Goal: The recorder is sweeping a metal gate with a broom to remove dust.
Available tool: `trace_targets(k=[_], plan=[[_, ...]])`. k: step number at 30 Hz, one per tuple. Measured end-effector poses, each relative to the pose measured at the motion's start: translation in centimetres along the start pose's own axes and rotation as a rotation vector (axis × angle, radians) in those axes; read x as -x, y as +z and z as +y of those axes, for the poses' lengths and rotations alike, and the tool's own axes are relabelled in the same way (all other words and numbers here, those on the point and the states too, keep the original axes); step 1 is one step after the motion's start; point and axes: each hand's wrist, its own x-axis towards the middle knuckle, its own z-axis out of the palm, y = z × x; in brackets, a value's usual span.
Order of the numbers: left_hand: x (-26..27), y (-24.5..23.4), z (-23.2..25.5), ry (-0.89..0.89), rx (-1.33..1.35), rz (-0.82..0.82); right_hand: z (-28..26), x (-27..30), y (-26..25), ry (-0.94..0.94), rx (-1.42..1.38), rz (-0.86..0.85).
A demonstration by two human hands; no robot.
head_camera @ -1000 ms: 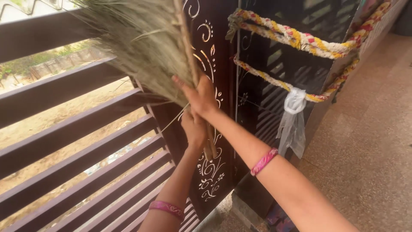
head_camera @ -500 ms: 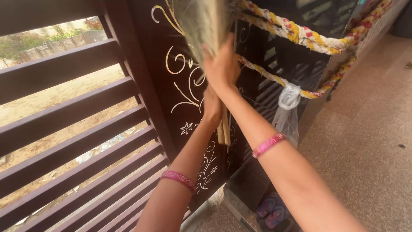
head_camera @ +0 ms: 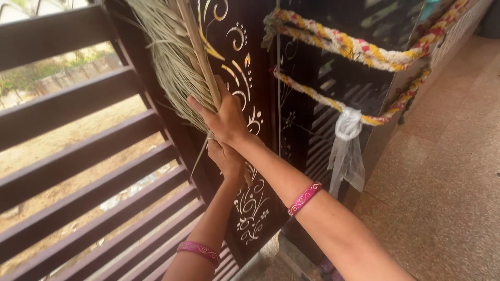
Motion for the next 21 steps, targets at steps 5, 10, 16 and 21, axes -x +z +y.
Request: trace_targets(k=[5,10,16,21], plan=[[-0.8,3.2,-4.8,-0.144,-0.257,-0.056,6.3,-1.8,-1.4,0.247,0.144,-0.019],[-1.8,5.5,-2.2,-0.189,-0.076,-0.217,4.4,-3.3,-3.3,0.272,0.288,0.157],[-3.4,3.0,-4.0,-0.109,0.003,-0.331,0.2,-3.5,-2.0,0.303,0.346,0.243],[-3.2,-0.6,-2.1,-0.167,0.011,-0.168,-2.2,-3.0,0.9,0.317,0.340,0.098]])
